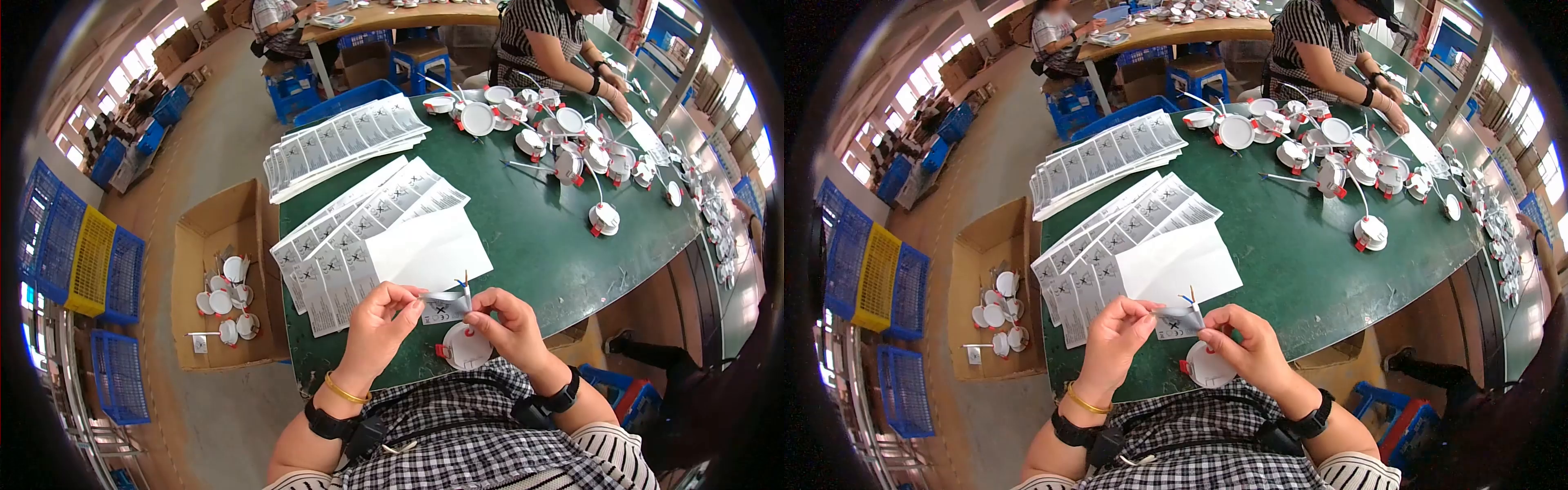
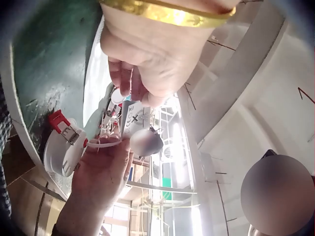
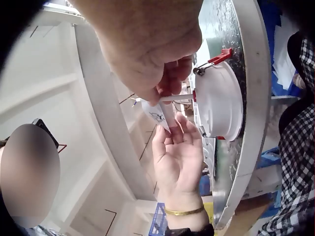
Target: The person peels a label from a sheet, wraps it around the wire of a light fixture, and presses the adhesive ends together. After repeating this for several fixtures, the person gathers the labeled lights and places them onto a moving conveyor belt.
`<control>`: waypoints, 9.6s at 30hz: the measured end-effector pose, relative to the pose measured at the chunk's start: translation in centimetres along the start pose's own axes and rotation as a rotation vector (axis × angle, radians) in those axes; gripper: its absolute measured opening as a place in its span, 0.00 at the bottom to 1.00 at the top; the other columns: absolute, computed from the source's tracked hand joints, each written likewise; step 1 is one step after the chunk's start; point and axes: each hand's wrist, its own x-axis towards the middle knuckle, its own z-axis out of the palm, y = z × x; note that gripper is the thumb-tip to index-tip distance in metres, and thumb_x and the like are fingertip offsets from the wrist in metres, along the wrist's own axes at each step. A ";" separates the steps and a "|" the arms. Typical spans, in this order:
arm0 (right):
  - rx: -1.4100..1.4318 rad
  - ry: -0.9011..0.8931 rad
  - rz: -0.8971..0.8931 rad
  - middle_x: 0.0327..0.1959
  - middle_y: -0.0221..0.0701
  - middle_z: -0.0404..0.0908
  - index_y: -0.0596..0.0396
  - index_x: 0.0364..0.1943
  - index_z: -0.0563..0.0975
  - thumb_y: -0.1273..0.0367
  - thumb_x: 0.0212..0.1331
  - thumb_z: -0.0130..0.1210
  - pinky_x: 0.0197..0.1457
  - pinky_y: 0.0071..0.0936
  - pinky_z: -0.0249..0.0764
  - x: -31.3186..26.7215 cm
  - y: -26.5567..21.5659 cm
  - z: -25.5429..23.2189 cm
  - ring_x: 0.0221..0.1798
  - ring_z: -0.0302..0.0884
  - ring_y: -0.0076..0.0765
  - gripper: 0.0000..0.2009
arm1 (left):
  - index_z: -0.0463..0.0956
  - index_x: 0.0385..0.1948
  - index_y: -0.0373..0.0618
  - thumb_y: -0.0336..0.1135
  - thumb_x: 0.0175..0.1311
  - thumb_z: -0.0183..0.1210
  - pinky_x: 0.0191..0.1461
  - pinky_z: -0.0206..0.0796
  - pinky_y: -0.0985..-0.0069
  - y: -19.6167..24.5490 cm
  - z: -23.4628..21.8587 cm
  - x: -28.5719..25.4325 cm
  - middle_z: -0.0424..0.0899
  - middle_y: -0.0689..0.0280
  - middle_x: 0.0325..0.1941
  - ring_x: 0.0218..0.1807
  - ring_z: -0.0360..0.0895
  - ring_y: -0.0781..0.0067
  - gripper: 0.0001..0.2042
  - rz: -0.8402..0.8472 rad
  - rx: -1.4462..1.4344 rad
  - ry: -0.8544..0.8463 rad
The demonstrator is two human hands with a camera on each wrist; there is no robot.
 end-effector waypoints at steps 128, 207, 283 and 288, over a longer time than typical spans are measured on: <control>0.139 -0.095 0.089 0.25 0.23 0.76 0.60 0.37 0.77 0.67 0.63 0.56 0.31 0.17 0.70 -2.2 -1.0 -2.9 0.29 0.72 0.14 0.09 | 0.79 0.35 0.38 0.35 0.66 0.57 0.38 0.65 0.83 3.6 3.9 2.2 0.78 0.73 0.31 0.34 0.71 0.85 0.09 -0.017 0.484 -0.263; -0.804 0.319 0.036 0.47 0.41 0.78 0.48 0.50 0.76 0.58 0.55 0.58 0.56 0.39 0.71 5.1 6.2 -29.1 0.50 0.76 0.49 0.20 | 0.76 0.30 0.38 0.26 0.63 0.52 0.41 0.68 0.72 -1.5 9.3 1.4 0.78 0.60 0.31 0.35 0.76 0.63 0.04 0.224 0.694 -0.420; -0.479 -0.268 -0.296 0.49 0.39 0.75 0.58 0.50 0.75 0.80 0.58 0.51 0.55 0.31 0.72 11.8 2.0 -1.6 0.53 0.75 0.39 0.16 | 0.78 0.28 0.43 0.29 0.54 0.61 0.46 0.65 0.66 1.8 -4.5 2.6 0.77 0.62 0.37 0.41 0.74 0.58 0.02 0.557 1.172 0.274; -0.752 -0.374 -0.779 0.59 0.38 0.71 0.50 0.53 0.73 0.72 0.53 0.55 0.58 0.39 0.70 13.6 4.7 1.4 0.58 0.71 0.46 0.20 | 0.79 0.36 0.48 0.31 0.54 0.61 0.53 0.59 0.63 1.2 -8.0 5.7 0.77 0.65 0.39 0.46 0.72 0.61 0.08 0.551 1.461 0.267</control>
